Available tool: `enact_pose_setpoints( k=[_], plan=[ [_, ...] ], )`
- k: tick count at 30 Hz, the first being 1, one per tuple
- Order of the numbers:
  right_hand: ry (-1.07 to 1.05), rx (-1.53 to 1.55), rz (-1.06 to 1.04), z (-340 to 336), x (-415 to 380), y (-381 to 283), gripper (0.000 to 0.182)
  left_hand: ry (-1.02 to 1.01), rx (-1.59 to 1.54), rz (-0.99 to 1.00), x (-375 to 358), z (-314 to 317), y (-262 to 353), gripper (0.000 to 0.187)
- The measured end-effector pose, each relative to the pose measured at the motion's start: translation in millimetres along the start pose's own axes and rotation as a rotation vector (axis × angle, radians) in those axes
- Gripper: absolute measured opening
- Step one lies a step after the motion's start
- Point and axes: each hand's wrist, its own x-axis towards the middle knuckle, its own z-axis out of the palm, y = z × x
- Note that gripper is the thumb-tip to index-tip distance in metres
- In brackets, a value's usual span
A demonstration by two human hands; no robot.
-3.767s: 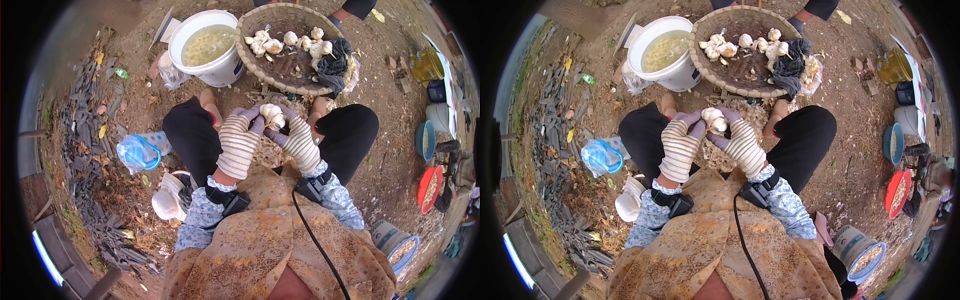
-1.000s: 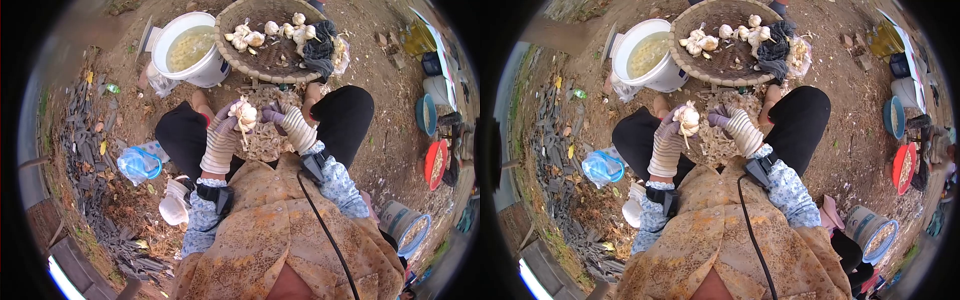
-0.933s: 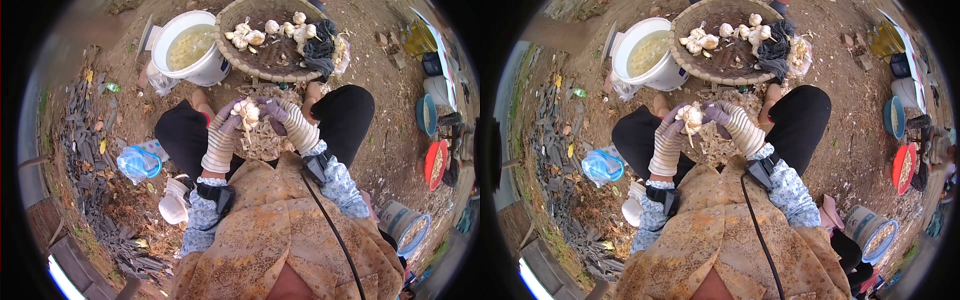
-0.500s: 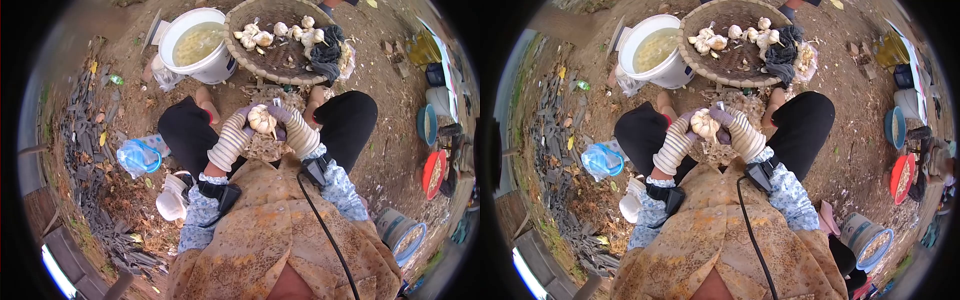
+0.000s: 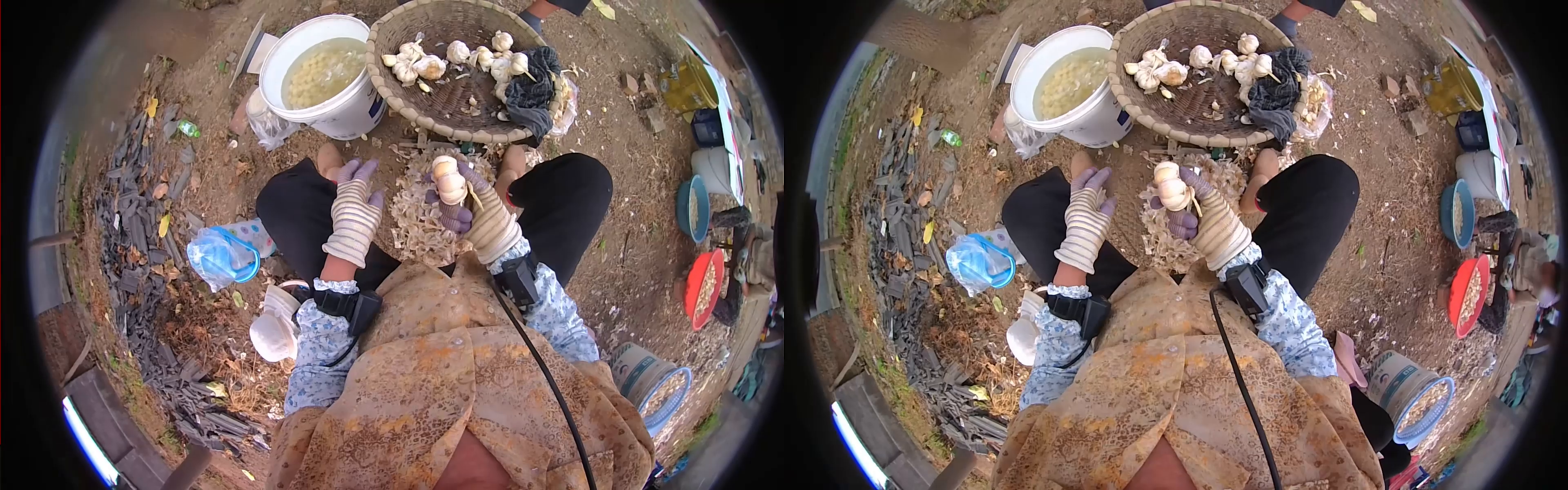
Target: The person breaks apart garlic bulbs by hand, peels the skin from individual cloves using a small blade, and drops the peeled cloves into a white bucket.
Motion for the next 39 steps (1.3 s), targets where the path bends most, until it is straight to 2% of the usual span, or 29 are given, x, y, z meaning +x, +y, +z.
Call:
enact_pose_setpoints(
  k=[2, 3, 5, 6, 8, 9, 11, 12, 14, 15, 16, 18, 20, 22, 23, 24, 26, 28, 29, 36, 39],
  plan=[
    [0.032, -0.005, 0.028, -4, 6, 0, 0.039, -0.146, -0.261, 0.004, 5, -9, 20, 0.049],
    [0.039, 0.011, 0.054, -9, 8, 1, 0.038, -0.145, -0.260, 0.003, 9, -17, 37, 0.049],
    [0.047, 0.023, 0.084, -17, 11, 6, 0.037, -0.547, -0.966, -0.585, 12, -26, 70, 0.060],
    [0.087, 0.022, 0.079, -20, 12, 8, 0.038, -0.519, -1.000, -0.486, 8, -18, 74, 0.061],
    [0.126, 0.016, 0.075, -18, 10, 9, 0.038, -0.517, -0.883, -0.359, -1, 7, 57, 0.046],
    [0.095, 0.006, 0.091, -13, 8, 5, 0.038, -0.514, -0.885, -0.356, 4, -1, 62, 0.046],
    [0.119, -0.040, 0.067, -6, 2, 4, 0.040, -0.509, -0.760, -0.582, 15, -26, 74, 0.031],
    [0.123, -0.040, 0.067, -9, 2, 4, 0.040, -0.511, -0.762, -0.584, 14, -22, 64, 0.031],
    [-0.002, 0.074, 0.047, -18, 6, 2, 0.041, -0.163, -0.358, -0.194, 8, 0, 24, 0.022],
    [0.035, 0.076, -0.010, -17, 7, 1, 0.041, -0.071, -0.014, -0.104, 13, -1, 17, 0.022],
    [0.035, 0.076, -0.011, -15, 7, -1, 0.041, -0.071, -0.014, -0.103, 10, -3, 13, 0.022],
    [0.070, 0.110, -0.050, -12, 6, -5, 0.037, -0.037, 0.439, 0.055, 5, -9, 12, 0.033],
    [0.076, 0.138, -0.079, -17, 10, -1, 0.034, -0.077, 0.327, 0.015, 0, 1, 2, 0.037],
    [0.084, 0.169, -0.100, -13, 11, 7, 0.032, -0.263, -0.495, -0.298, 4, 0, 19, 0.040],
    [0.158, 0.118, -0.156, -7, 11, 11, 0.031, -0.292, -0.651, -0.261, 4, -8, 39, 0.038],
    [0.231, 0.066, -0.212, 0, 10, 15, 0.029, -0.290, -0.649, -0.263, 5, -8, 52, 0.038],
    [0.223, 0.008, -0.194, 5, 9, 20, 0.027, -0.366, -1.187, -0.523, 6, -7, 66, 0.037],
    [0.285, -0.176, -0.087, 1, 9, 25, 0.029, -0.365, -1.199, -0.507, 10, -4, 61, 0.038],
    [0.271, -0.167, -0.069, -6, 10, 27, 0.030, -0.387, -1.218, -0.518, 12, -6, 58, 0.038],
    [0.166, -0.323, -0.097, 8, -2, 15, 0.029, -0.391, -1.180, -0.557, 11, -23, 62, 0.034],
    [0.132, -0.418, -0.172, 9, -3, 16, 0.028, -0.415, -1.165, -0.557, 13, -27, 64, 0.035]
  ],
)
